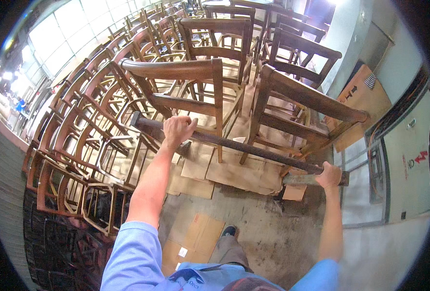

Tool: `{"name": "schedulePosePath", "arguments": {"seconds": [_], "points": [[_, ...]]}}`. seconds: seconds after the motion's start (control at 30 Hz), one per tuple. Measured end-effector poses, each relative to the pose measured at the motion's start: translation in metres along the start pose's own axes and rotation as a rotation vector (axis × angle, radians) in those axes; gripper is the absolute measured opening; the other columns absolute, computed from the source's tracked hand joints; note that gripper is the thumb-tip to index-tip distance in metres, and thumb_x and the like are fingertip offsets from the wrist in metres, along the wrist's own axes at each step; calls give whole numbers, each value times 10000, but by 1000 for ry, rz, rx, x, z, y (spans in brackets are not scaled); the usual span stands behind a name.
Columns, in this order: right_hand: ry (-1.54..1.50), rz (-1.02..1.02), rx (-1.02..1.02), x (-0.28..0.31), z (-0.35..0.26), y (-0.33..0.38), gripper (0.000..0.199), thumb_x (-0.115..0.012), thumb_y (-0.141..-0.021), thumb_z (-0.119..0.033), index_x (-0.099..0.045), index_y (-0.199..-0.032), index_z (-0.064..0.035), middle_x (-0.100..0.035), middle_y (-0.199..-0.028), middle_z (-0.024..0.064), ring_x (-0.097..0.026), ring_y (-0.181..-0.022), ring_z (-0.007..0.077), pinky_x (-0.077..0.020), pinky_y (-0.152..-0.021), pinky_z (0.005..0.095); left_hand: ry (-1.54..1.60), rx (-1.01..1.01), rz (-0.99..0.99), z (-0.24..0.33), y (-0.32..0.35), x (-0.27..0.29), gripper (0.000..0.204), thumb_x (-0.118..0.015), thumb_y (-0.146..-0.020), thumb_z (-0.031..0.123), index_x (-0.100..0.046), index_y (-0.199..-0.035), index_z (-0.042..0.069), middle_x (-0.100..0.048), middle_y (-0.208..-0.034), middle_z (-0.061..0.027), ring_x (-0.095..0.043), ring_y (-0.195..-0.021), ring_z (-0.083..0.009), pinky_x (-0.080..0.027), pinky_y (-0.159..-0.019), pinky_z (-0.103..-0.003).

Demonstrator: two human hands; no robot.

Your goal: The person repeatedly picks up wooden chair frames from a pile and stacks them upright on a cardboard base. The person handles the chairs one at a time, lifting and placing them into a growing stack.

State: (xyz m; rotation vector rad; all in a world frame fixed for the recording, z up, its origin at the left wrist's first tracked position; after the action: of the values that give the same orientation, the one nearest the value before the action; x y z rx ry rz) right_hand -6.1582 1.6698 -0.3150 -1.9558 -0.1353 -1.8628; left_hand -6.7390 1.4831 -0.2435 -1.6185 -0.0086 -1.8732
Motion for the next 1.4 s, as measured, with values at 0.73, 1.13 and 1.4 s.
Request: {"name": "schedulePosePath", "arguments": {"seconds": [0.73,1.13,1.4], "points": [[84,-37,195,-86,-10,-425,334,-817,-701,-375,-732,-797,-67,-741,-867,164,-717,-874,354,-532,-792,501,-94,5,-103,8,-417,-201,580,-502,-938,699,-787,-1107,223,-748,-1027,-188,-695,-1026,-428,-533,-886,-493],[54,-54,97,-148,-2,-678,351,-795,-740,-405,-685,-813,-79,-705,-792,193,-695,-798,418,-545,-732,513,-116,-49,-62,42,-651,-314,511,-535,-925,670,-792,-1009,237,-748,-985,-183,-700,-989,-417,-538,-874,-501],[62,171,123,-165,2,-835,390,-730,-841,-447,-640,-738,-81,-686,-723,192,-684,-730,412,-519,-687,508,-69,-30,-89,60,-803,-374,520,-548,-913,650,-806,-970,202,-740,-901,-195,-706,-924,-427,-541,-835,-508]]}}
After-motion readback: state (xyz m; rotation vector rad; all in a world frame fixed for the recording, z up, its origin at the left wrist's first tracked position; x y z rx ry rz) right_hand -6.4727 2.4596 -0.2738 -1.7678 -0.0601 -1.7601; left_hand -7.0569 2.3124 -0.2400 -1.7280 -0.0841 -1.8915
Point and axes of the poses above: each hand's wrist, its own y-axis away from the middle knuckle, its own x-axis out of the back of the hand, z = x × y, the point moved 9 cm from there along -y, towards the middle knuckle
